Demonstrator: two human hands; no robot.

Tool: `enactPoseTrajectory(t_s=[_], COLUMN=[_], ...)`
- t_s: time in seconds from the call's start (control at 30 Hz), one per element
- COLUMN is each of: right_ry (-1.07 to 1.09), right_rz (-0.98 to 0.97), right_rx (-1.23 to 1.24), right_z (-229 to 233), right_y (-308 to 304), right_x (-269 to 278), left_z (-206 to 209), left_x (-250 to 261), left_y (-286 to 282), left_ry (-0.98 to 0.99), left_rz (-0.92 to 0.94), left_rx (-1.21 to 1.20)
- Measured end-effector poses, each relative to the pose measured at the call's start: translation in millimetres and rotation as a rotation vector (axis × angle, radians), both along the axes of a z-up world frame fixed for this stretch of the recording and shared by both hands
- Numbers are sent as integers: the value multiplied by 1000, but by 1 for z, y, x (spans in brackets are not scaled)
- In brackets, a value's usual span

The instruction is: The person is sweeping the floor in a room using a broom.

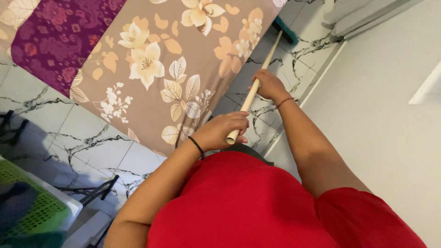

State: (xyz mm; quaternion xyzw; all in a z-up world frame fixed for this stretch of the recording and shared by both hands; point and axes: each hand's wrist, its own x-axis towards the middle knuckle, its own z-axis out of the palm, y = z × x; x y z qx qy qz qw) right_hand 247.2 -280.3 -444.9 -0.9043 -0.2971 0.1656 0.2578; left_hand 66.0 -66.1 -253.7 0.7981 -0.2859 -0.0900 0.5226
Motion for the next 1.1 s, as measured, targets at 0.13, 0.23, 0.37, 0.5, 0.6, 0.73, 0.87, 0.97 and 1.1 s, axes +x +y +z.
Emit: enactPoseTrajectory(t_s=[0.13, 0.23, 0.37, 0.5, 0.6, 0.73, 0.87, 0.97, 1.1], right_ry=[-30, -25, 88, 196, 134, 125, 156, 312, 411], right_rz=[38, 44, 81, 149, 243, 297, 437, 508, 732], right_rx=[48, 114, 41, 29, 106, 139, 216, 170, 369], right_z=[-23, -8, 20, 34, 34, 48, 92, 105, 84], right_y=[3, 16, 40, 61, 79, 108, 136, 148, 148], right_x=[3, -20, -57, -122, -188, -268, -343, -390, -419], left_z=[-3, 21, 49, 84, 113, 156, 200, 228, 251], left_x=[9, -8, -52, -116, -174, -248, -305, -332, -349], left_y=[1, 15, 35, 51, 64, 81, 97, 100, 92], left_ry=[-27, 16, 89, 105, 110, 116, 69, 39, -18], left_rz=[-2, 48, 72, 112, 108, 120, 145, 113, 9], left_rx=[-48, -15, 47, 95, 153, 202, 267, 240, 230])
